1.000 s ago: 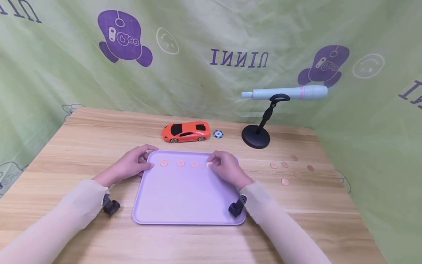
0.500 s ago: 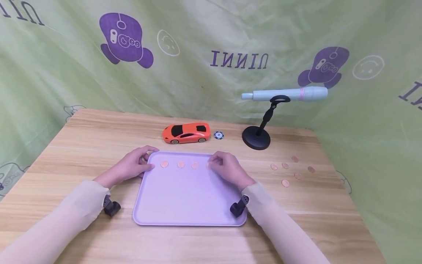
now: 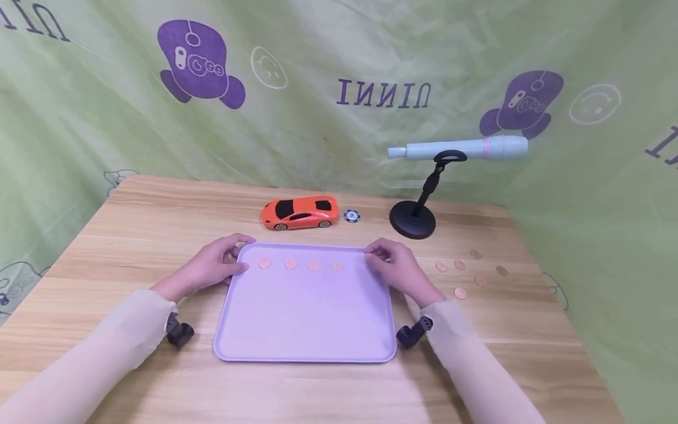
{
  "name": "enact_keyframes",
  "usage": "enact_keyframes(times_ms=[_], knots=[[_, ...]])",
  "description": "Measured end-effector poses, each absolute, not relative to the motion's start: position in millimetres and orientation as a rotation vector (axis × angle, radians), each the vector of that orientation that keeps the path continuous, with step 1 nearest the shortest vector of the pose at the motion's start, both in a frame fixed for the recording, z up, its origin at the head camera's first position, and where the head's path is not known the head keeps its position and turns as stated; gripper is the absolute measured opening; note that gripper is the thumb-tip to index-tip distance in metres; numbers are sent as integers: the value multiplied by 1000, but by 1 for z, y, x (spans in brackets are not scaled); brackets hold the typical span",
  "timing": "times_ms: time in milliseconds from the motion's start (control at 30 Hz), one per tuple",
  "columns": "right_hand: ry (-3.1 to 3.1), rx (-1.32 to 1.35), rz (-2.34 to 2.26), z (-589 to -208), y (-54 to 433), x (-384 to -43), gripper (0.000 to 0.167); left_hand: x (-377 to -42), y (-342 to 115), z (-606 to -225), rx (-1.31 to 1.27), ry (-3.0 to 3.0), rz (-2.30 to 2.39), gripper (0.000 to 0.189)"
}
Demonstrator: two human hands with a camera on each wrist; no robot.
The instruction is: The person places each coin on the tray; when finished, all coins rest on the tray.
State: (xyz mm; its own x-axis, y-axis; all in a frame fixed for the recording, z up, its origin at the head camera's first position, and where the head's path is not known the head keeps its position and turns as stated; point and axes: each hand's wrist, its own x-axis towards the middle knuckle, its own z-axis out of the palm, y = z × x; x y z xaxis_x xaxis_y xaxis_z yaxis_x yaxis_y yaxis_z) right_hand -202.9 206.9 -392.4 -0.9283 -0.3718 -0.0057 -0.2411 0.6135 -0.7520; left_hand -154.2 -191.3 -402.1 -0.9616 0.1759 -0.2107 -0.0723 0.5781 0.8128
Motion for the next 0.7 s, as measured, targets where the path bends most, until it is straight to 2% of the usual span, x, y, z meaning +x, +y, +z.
enact_keyframes(times_ms=[433,700], knots=[[2934,-342,-1143,-390,296,-171,20,-154,-191,-401,70,2538,1313,55],[3030,-377,-1040,-401,340,-156,21,-154,-192,-402,92,2559,1307,55]])
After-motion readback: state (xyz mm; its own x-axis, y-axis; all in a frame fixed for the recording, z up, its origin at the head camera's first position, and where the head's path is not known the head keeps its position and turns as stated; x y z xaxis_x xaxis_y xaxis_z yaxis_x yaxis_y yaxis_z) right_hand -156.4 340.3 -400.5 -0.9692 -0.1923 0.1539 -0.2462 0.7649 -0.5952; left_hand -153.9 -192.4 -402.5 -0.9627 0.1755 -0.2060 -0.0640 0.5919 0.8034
